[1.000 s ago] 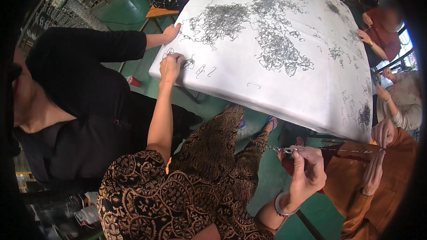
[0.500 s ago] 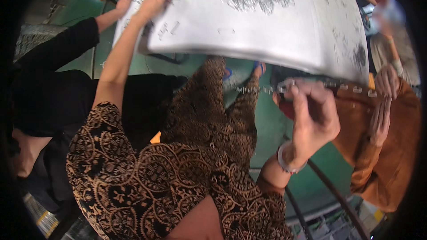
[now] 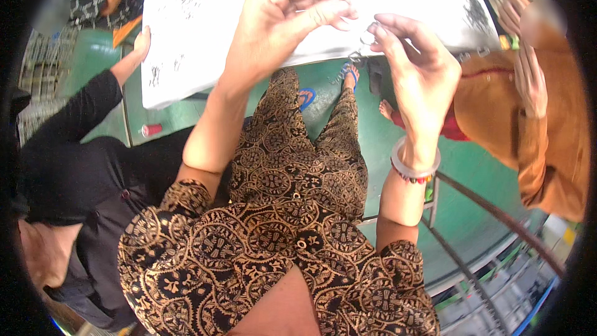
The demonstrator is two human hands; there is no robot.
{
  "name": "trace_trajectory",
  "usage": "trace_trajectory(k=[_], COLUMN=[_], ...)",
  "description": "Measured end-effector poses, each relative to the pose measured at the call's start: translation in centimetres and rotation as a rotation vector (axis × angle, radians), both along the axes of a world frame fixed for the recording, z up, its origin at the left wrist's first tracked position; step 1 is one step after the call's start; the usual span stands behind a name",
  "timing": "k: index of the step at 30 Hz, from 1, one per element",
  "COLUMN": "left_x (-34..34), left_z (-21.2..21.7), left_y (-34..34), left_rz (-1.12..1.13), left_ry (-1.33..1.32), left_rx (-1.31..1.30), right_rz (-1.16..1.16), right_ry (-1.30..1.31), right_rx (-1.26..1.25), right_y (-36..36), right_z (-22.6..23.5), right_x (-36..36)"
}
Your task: The person stands at a table with several others and repeatedly picks up small metal paperclips, linking them together by hand to form a chain. The person holds the growing chain and continues adding clips one by one.
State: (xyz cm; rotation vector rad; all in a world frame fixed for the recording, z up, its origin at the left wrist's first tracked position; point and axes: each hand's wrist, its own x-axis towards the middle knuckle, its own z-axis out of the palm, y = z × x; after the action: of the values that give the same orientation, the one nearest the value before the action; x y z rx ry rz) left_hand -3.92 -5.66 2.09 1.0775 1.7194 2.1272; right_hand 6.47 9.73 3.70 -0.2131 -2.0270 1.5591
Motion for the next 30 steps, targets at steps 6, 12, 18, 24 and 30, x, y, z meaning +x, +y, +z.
trace_trajectory(k=[6,12,18,24,30], left_x=[1.7,3.4,3.0,1.7,1.2], left_z=[0.8,-0.3,1.6,10.0,15.4], left_y=[3.5,4.0,3.3,0.1,-4.2], left_rz=[0.144,0.261,0.141,0.045,0.206], left_ry=[0.3,0.086,0.083,0.335,0.414], left_rx=[-0.168,-0.188,0.074,0.279,0.389], right_rz=[-0.054,-0.102,-0.158,-0.44,-0.42], right_ry=[0.074,0.043,0.39,0.339,0.185], right_rx=[-0.108,0.18,0.309,0.234,-0.085], right_y=[0.6,0.3,0.6,3.1,3.3], right_z=[-0.7,-0.9,1.8,2.8,2.3], right_x=[0.5,2.5,3.3,7.3,7.6])
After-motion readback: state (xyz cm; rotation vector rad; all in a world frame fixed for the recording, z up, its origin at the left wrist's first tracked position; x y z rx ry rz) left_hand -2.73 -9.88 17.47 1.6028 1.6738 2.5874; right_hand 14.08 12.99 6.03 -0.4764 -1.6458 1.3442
